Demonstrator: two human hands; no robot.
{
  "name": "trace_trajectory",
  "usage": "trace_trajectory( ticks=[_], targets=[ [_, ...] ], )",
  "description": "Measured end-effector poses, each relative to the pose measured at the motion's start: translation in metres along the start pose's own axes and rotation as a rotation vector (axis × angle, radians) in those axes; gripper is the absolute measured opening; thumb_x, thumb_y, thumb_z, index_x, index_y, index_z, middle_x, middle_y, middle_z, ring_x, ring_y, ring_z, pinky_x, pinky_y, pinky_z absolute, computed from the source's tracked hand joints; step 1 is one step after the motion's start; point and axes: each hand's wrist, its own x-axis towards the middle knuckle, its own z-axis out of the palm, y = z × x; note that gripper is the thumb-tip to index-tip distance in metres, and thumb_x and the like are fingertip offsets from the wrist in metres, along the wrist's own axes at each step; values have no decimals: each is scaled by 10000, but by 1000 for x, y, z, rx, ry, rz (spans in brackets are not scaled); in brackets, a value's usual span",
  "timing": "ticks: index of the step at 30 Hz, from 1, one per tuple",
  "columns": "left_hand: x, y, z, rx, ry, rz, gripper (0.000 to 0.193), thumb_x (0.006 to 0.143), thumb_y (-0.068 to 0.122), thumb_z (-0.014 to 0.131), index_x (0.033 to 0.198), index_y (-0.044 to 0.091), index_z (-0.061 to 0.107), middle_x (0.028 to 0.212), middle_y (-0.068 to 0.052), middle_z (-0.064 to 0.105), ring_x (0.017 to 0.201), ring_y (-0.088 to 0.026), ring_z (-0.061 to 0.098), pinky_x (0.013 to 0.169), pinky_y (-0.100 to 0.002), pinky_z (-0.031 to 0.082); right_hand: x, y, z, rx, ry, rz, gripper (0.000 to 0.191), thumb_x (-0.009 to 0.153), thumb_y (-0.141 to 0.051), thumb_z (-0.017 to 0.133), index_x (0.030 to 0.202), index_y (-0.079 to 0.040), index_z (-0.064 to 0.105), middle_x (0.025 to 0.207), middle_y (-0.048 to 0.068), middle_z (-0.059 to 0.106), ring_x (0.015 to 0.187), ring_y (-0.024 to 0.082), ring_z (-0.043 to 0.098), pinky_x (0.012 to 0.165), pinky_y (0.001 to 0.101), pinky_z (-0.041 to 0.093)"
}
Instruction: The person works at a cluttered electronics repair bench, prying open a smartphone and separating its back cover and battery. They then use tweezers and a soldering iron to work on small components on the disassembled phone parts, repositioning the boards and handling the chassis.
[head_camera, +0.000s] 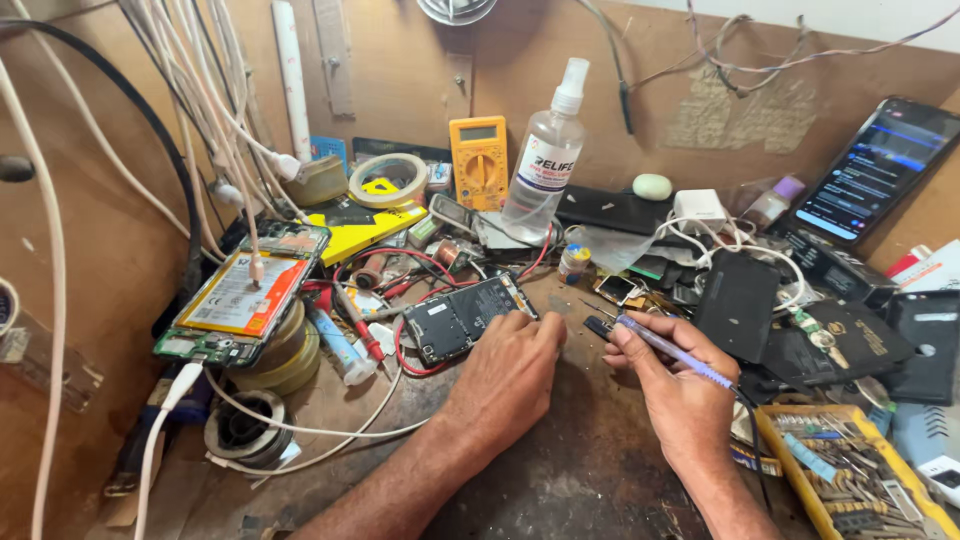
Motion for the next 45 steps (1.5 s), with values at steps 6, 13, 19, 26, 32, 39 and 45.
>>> trace_trajectory(
  ticks=[6,13,19,26,32,39,45],
  targets=[
    [3,-9,19,-12,50,-49,457,705,-113,605,1137,27,554,876,-179,633,912,-394,602,817,-492,469,3,10,2,-60,1,-29,224,918,-43,725,1115,64,719,929,110,757,781,138,734,694,275,639],
    [13,-10,30,-7,50,-68,454,711,-140,586,1127,39,554,909,-191,635,924,-397,607,832,-503,471,4,9,-5,-61,16,7,211,908,-60,735,1092,43,726,881,98,760,746,125,730,643,269,634],
    [14,-9,35,-66,106,-66,398,758,-115,592,1127,30,550,961,-196,636,960,-401,614,851,-498,471,5,12,-8,-75,8,-1,206,901,-55,738,1082,43,726,879,98,757,744,126,738,637,275,646],
    [12,-5,33,-63,127,-57,269,823,-41,632,1076,27,569,992,-184,629,975,-387,604,857,-483,470,4,13,-9,-90,8,-12,205,901,-50,739,1083,43,726,889,98,759,746,131,745,637,278,654],
    [8,0,27,17,161,-35,298,755,-68,626,1040,19,613,977,-156,633,989,-351,591,875,-451,453,1,12,-9,-87,14,-10,208,901,-51,741,1087,41,724,909,97,759,759,124,742,635,273,653],
    [4,-3,22,74,111,-48,370,706,-74,643,1064,20,625,934,-152,671,975,-345,595,868,-453,446,-2,7,-4,-96,8,-12,214,900,-54,740,1093,38,724,930,87,756,770,121,741,626,270,646],
    [0,-10,23,66,111,-61,350,721,-72,642,1057,22,623,930,-159,673,979,-351,597,874,-462,449,-4,8,2,-103,6,-24,210,902,-57,741,1090,37,726,931,84,754,777,120,742,627,270,649]
  ],
)
